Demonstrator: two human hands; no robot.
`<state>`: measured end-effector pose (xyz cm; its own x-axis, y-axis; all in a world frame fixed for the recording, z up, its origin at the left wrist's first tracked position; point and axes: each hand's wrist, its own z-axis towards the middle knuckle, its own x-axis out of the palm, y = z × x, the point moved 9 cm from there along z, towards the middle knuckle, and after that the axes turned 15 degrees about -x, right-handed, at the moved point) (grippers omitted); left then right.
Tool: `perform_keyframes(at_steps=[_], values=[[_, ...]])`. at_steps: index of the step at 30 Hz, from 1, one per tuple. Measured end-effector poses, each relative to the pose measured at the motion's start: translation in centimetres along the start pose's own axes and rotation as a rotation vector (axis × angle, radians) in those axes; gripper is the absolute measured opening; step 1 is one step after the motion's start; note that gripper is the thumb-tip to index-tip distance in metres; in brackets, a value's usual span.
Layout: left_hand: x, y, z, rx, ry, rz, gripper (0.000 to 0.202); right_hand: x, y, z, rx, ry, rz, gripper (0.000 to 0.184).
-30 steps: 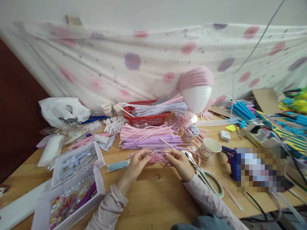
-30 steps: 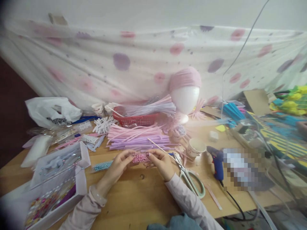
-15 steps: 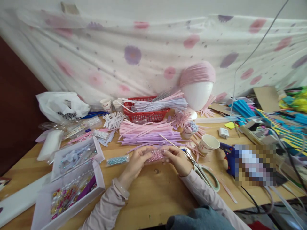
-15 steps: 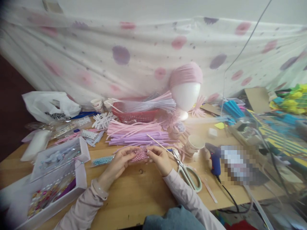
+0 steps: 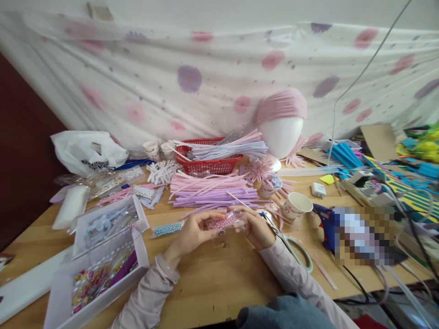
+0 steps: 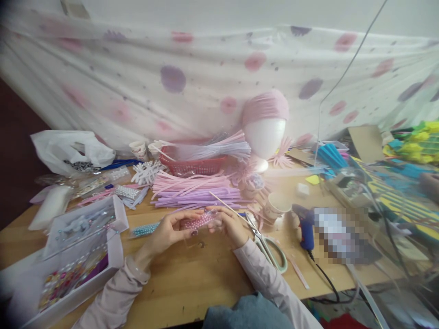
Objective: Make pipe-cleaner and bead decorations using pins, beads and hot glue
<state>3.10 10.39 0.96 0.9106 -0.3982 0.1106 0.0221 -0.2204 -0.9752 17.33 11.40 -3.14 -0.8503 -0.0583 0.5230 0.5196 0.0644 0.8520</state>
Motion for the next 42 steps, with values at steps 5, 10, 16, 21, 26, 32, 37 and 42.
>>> perform_keyframes(at_steps=[5, 10, 16, 21, 26, 32, 37, 42], values=[[-0.1, 0.6, 0.3, 0.035, 0.013, -0.02, 0.044, -0.2, -0.3, 0.1, 0.027, 0.006, 0.048, 0.021], [-0.8, 0.9, 0.3, -0.026, -0.066, -0.067, 0.035, 0.8, -0.2, 0.0, 0.043, 0.108, 0.125, 0.023], [-0.9, 2.1, 0.5, -0.148, -0.066, -0.239, 0.048, 1.0, 0.3, 0.0, -0.075, 0.173, -0.005, 0.027], [-1.6, 1.6, 0.3, -0.075, -0.148, -0.034, 0.044, 0.5, 0.0, 0.3, -0.127, 0.137, -0.179, 0.031], [-1.3, -0.9, -0.5, 0.123, -0.173, 0.24, 0.029, 0.1, -0.6, 0.5, -0.073, 0.113, -0.169, 0.034], [-0.5, -1.2, -1.3, 0.111, -0.067, 0.271, 0.029, 0.2, -1.0, 0.4, -0.032, 0.122, -0.085, 0.028], [-0.5, -0.7, -1.4, 0.153, -0.056, 0.248, 0.044, 0.4, -1.0, 0.3, -0.004, 0.136, -0.027, 0.023], [-1.1, -0.1, -1.4, 0.077, -0.103, 0.13, 0.035, 1.2, -1.1, 0.1, 0.012, 0.217, -0.005, 0.031]])
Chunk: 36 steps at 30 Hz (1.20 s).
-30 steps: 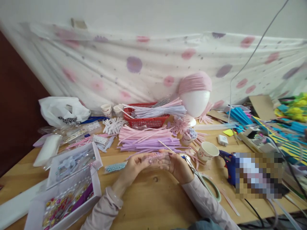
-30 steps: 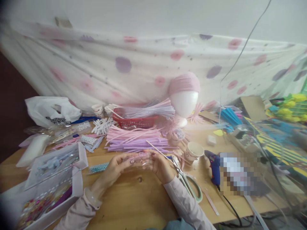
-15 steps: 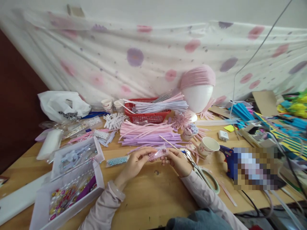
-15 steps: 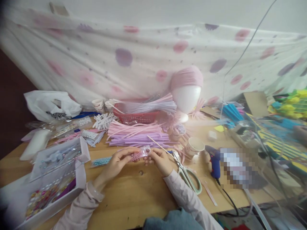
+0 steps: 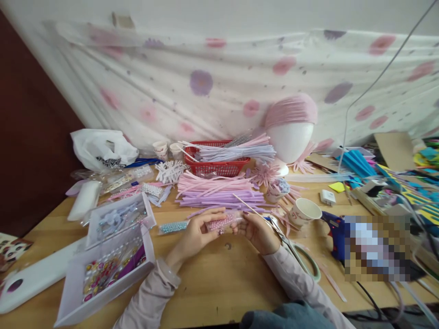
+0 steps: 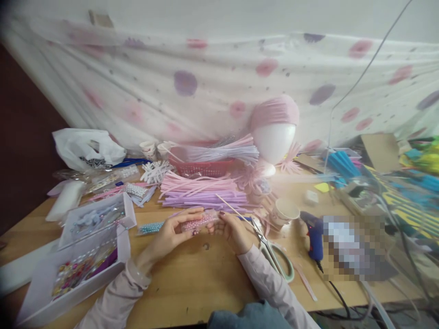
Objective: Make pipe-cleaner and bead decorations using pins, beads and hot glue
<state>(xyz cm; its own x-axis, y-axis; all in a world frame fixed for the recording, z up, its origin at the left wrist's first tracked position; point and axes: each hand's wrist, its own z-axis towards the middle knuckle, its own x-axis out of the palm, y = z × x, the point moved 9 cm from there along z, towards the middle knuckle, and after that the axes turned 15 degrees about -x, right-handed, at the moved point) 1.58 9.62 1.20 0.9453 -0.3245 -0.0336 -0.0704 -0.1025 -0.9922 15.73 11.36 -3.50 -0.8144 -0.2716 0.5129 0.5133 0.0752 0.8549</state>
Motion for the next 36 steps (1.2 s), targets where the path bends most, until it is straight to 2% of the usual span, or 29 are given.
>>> perform_keyframes(at_steps=[2, 4, 8, 11, 13, 15, 18, 21, 24, 28, 31, 34, 36], values=[[-0.1, 0.4, 0.0, -0.06, -0.006, -0.073, 0.032, 0.2, 0.2, 0.0, -0.035, 0.023, -0.035, 0.032], [0.1, 0.9, 0.1, -0.12, 0.013, -0.167, 0.039, 0.3, 0.6, 0.0, -0.098, 0.039, -0.113, 0.033], [0.1, 1.4, 0.3, -0.144, 0.018, -0.245, 0.049, 0.8, 1.5, -0.1, -0.215, 0.076, -0.267, 0.049], [-0.5, 1.1, 0.3, -0.097, -0.052, -0.144, 0.041, 0.5, 1.9, -0.1, -0.262, 0.041, -0.342, 0.035], [-0.6, 0.8, 0.2, -0.064, -0.09, -0.063, 0.034, 0.2, 1.9, -0.1, -0.269, 0.007, -0.369, 0.032], [-0.4, 0.8, 0.2, -0.071, -0.078, -0.028, 0.033, -0.1, 1.9, -0.1, -0.26, -0.024, -0.367, 0.032], [0.0, 1.2, 0.1, -0.113, -0.048, -0.079, 0.039, -0.3, 1.6, -0.2, -0.233, -0.034, -0.349, 0.03], [-0.3, 1.8, -0.6, -0.155, -0.083, -0.165, 0.042, -0.3, 0.8, -0.2, -0.162, -0.006, -0.308, 0.031], [-0.6, 2.4, -2.0, -0.167, -0.129, -0.194, 0.039, -0.1, -0.4, -0.4, -0.063, 0.029, -0.26, 0.032], [-1.2, 2.3, -5.0, -0.097, -0.211, -0.129, 0.02, 0.1, -1.4, -0.8, 0.031, 0.072, -0.24, 0.036], [-1.9, 3.3, -7.5, -0.149, -0.303, -0.032, 0.018, 0.5, -1.6, -0.8, 0.076, 0.107, -0.265, 0.038], [-3.2, 4.1, -9.9, -0.183, -0.426, 0.088, 0.019, 1.7, -1.7, 0.2, 0.106, 0.147, -0.292, 0.036], [-4.0, 4.7, -11.1, -0.18, -0.489, 0.121, 0.02, 3.2, -2.0, 1.3, 0.125, 0.181, -0.299, 0.034]])
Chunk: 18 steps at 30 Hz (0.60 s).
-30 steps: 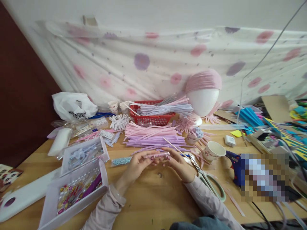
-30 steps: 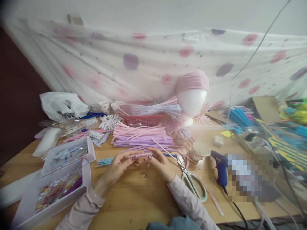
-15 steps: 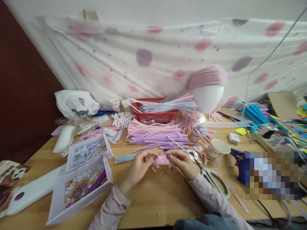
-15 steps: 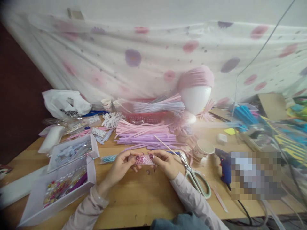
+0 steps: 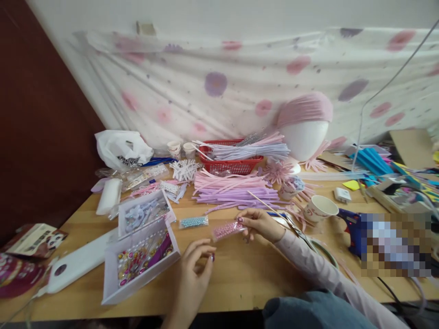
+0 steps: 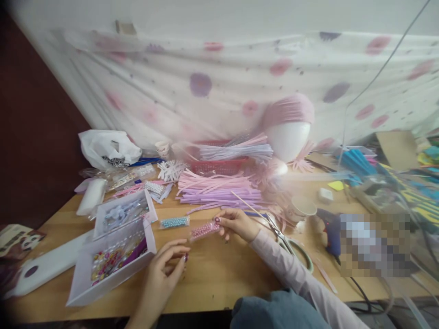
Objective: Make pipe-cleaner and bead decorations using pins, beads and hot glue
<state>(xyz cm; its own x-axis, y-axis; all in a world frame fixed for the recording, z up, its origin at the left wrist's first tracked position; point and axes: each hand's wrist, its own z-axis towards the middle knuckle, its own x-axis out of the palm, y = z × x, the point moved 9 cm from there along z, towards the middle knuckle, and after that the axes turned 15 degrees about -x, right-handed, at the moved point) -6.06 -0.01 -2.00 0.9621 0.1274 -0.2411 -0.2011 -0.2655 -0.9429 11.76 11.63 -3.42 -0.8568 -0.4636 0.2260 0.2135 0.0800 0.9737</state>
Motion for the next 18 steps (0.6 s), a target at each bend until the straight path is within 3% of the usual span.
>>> perform_keyframes(at_steps=[4, 8, 13, 18], values=[[-0.6, 1.1, -0.5, 0.013, -0.005, -0.001, 0.02, 3.4, 0.6, 3.2, -0.002, 0.064, -0.004, 0.034], [-1.0, 0.5, -1.2, 0.055, -0.025, 0.047, 0.02, 5.6, 0.2, 3.8, 0.027, 0.142, -0.009, 0.057], [-1.4, -1.4, -2.0, 0.157, 0.028, 0.216, 0.019, 3.7, -0.3, 1.4, 0.075, 0.111, -0.159, 0.045], [-1.2, -2.9, -0.9, 0.199, 0.018, 0.393, 0.021, 2.7, -0.6, -0.8, 0.062, 0.193, -0.241, 0.043]])
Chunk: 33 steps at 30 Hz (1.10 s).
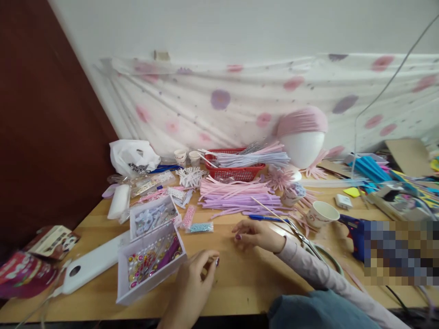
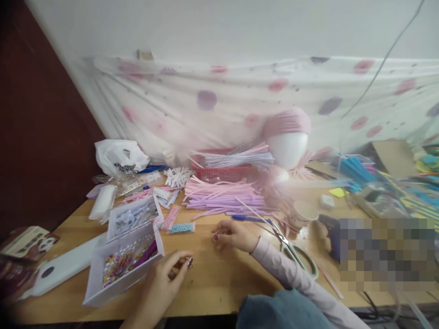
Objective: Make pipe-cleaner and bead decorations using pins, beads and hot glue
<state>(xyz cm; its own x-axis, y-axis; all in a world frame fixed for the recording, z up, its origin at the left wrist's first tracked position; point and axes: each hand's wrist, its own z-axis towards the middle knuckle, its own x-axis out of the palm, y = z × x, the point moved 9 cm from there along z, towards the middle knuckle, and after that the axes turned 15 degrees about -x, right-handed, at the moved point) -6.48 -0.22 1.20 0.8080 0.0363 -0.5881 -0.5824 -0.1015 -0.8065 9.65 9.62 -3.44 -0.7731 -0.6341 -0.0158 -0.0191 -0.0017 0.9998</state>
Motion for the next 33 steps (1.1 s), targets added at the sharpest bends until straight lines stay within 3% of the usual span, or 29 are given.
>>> perform_keyframes(at_steps=[6, 12, 15, 18, 23, 25, 28, 33], values=[[2.0, -1.7, 2.9, 0.203, -0.085, 0.216, 0.04, -2.5, 0.1, -1.9, -0.093, -0.121, -0.072, 0.041], [5.1, -0.3, 5.2, 0.261, 0.027, 0.383, 0.041, -5.4, 1.2, -4.4, -0.16, -0.259, -0.256, 0.042], [4.7, 1.1, 6.0, 0.209, -0.027, 0.449, 0.038, -7.0, 2.7, -5.4, -0.211, -0.332, -0.434, 0.046], [3.6, 1.5, 6.5, 0.172, -0.148, 0.511, 0.035, -9.0, 4.8, -6.4, -0.288, -0.447, -0.761, 0.043], [3.4, -1.1, 7.8, 0.167, -0.221, 0.54, 0.033, -10.6, 5.7, -6.9, -0.284, -0.519, -1.378, 0.007], [3.8, -2.6, 8.7, 0.163, -0.22, 0.555, 0.034, -10.9, 5.1, -6.8, -0.269, -0.526, -1.502, 0.008], [4.4, -3.9, 10.4, 0.123, -0.199, 0.587, 0.029, -11.4, 4.3, -6.8, -0.272, -0.557, -1.531, 0.014], [5.8, -4.3, 12.2, 0.116, -0.17, 0.594, 0.016, -11.5, 4.7, -7.5, -0.346, -0.604, -1.513, 0.019]])
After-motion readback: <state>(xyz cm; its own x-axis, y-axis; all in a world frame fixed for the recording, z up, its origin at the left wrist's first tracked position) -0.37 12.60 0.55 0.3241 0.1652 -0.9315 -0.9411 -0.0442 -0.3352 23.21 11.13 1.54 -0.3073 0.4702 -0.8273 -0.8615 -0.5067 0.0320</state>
